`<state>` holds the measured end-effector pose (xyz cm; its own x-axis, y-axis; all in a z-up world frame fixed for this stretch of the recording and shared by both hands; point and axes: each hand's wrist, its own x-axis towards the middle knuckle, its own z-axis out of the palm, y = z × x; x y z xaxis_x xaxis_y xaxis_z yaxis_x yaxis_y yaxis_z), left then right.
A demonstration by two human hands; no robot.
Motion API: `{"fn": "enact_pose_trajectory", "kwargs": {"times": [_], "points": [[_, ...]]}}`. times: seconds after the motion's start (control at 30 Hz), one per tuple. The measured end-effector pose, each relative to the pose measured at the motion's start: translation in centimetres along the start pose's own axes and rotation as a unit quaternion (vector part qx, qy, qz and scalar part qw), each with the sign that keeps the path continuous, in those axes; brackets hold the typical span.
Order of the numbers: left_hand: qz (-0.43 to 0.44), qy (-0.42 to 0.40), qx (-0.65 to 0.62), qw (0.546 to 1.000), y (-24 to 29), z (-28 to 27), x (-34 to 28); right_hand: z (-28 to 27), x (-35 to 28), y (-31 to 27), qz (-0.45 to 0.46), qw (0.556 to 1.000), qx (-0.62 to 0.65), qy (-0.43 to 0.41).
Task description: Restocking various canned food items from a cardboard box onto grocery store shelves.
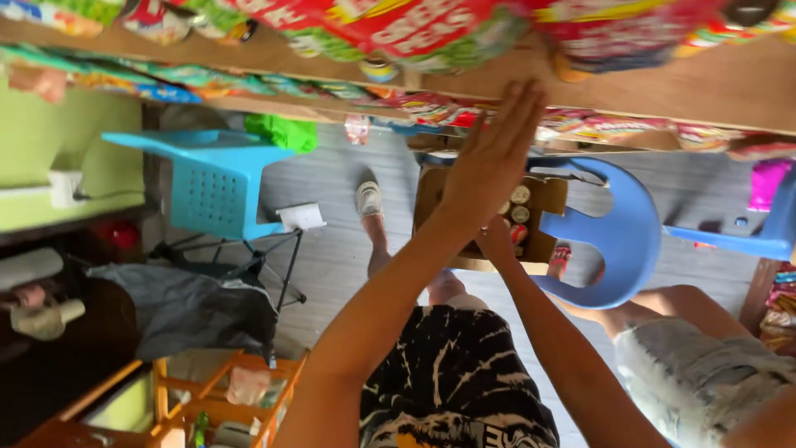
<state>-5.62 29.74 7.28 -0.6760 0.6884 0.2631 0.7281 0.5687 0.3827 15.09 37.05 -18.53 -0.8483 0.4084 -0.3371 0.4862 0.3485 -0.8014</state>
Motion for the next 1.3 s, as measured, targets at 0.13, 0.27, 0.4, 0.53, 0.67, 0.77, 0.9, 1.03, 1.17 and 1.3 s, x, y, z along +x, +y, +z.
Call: {"fn": "enact_pose_trajectory", "kwargs": {"times": [0.13,0.27,0.4,0.53,0.67,0.77,0.9,1.03,1.17,1.3], "points": [[0.009,-0.002,-0.009,1.0,-0.4,-0.5,-0.2,2.3,0.2,0.6,0.005,0.999,-0.011,-0.043],[0.001,0.016,-0.032,0.999,-1.2,1.0,-0.8,4.4,2.6,-0.2,-0.005,0.998,-0.016,-0.06],[0.023,0.04,-0.028,0.999,-1.8,2.9,-1.4,5.7,5.9,-2.1,-0.024,0.998,-0.018,-0.063],[0.04,-0.002,0.03,0.999,-1.9,1.5,-1.4,5.3,7.7,-4.1,-0.039,0.998,-0.018,-0.041],[0.076,0.065,0.046,0.994,-3.0,-1.4,0.1,7.1,14.3,-9.3,-0.099,0.995,0.02,0.026],[0.053,0.05,-0.006,0.997,-2.1,-2.5,-1.7,6.0,8.4,-8.0,-0.075,0.997,0.012,0.023],[0.076,0.04,-0.002,0.996,-1.5,-4.4,0.1,2.2,5.6,-9.5,-0.076,0.994,0.009,0.073],[0.111,0.031,-0.104,0.988,-2.0,-6.0,-1.9,0.5,1.0,-13.9,-0.085,0.993,0.005,0.078],[0.112,-0.002,-0.254,0.961,-3.7,-11.6,-7.4,-6.1,-4.1,-25.5,-0.101,0.992,-0.003,0.071],[0.068,-0.017,-0.418,0.905,-2.1,-20.9,-12.5,-9.6,-8.0,-33.4,-0.195,0.966,0.121,0.12]]}}
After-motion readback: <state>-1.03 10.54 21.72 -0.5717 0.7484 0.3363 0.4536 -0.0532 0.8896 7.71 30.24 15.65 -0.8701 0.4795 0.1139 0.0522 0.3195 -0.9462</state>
